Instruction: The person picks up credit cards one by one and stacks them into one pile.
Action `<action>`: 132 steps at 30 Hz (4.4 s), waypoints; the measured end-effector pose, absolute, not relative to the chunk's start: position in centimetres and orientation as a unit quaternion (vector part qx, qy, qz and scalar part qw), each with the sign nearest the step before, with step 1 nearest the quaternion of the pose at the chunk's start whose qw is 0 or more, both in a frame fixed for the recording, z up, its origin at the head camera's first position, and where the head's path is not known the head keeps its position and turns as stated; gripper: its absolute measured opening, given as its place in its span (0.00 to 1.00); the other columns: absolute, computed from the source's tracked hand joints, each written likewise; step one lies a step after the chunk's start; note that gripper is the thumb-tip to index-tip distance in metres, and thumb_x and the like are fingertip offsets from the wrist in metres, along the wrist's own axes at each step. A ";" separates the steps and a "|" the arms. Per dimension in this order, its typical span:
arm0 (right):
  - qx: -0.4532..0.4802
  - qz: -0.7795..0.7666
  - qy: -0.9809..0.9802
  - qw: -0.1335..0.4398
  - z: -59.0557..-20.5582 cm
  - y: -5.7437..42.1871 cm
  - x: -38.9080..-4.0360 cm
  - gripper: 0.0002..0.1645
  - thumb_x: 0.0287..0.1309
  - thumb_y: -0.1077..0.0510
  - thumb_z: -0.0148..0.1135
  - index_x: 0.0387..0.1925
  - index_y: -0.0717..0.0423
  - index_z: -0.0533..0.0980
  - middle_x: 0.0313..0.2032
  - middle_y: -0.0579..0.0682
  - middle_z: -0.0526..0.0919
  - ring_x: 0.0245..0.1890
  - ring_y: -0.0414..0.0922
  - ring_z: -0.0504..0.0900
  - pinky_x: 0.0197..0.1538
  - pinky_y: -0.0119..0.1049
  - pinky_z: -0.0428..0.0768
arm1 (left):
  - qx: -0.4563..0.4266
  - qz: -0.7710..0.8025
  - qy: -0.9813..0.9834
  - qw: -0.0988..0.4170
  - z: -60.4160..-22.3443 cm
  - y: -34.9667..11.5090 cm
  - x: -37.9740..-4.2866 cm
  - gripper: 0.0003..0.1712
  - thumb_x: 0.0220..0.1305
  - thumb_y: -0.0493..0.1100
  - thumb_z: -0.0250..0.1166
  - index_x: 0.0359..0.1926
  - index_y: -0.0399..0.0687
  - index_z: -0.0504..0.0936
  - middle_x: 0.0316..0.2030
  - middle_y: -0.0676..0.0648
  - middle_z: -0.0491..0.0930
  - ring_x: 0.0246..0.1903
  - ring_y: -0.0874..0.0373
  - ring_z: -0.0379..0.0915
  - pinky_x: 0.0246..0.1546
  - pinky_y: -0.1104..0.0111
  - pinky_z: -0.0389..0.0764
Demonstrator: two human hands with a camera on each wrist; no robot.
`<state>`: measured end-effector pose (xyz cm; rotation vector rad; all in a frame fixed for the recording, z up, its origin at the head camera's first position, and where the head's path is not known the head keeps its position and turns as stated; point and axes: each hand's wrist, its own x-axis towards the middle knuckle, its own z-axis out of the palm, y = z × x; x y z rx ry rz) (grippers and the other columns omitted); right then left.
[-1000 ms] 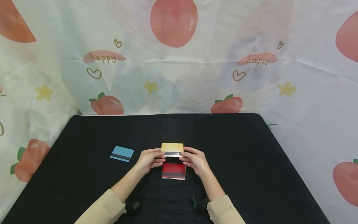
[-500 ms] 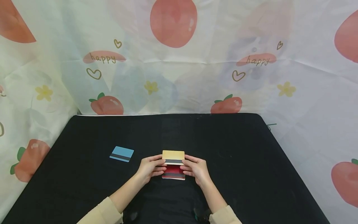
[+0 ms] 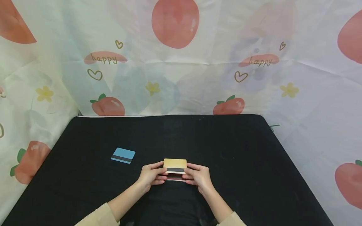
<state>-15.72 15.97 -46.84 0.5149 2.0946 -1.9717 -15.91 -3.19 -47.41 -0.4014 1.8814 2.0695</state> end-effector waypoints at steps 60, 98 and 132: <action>0.191 -0.651 0.725 0.119 -47.8 16.2 -14.8 0.25 0.46 0.70 0.64 0.50 0.64 0.75 0.17 0.56 0.82 0.15 0.44 0.81 0.18 0.31 0.80 | -0.097 0.660 0.735 0.119 -48.7 -2.7 -15.5 0.22 0.49 0.31 0.68 0.49 0.35 0.79 0.15 0.44 0.79 0.11 0.59 0.76 0.13 0.69 0.79; 0.189 -0.636 0.740 0.110 -47.8 16.2 -14.8 0.25 0.44 0.69 0.66 0.49 0.62 0.76 0.15 0.54 0.80 0.12 0.43 0.79 0.17 0.29 0.78 | -0.089 0.622 0.773 0.087 -48.8 -2.7 -15.5 0.23 0.45 0.32 0.71 0.47 0.38 0.80 0.12 0.46 0.78 0.08 0.60 0.74 0.10 0.70 0.77; 0.076 -0.678 0.683 0.260 -45.1 17.0 -17.8 0.29 0.62 0.54 0.54 0.59 0.68 0.65 0.37 0.55 0.83 0.35 0.47 0.84 0.40 0.38 0.82 | -0.122 0.685 0.673 0.250 -45.8 -12.1 -19.4 0.28 0.57 0.50 0.64 0.55 0.40 0.72 0.36 0.46 0.82 0.33 0.52 0.81 0.34 0.65 0.83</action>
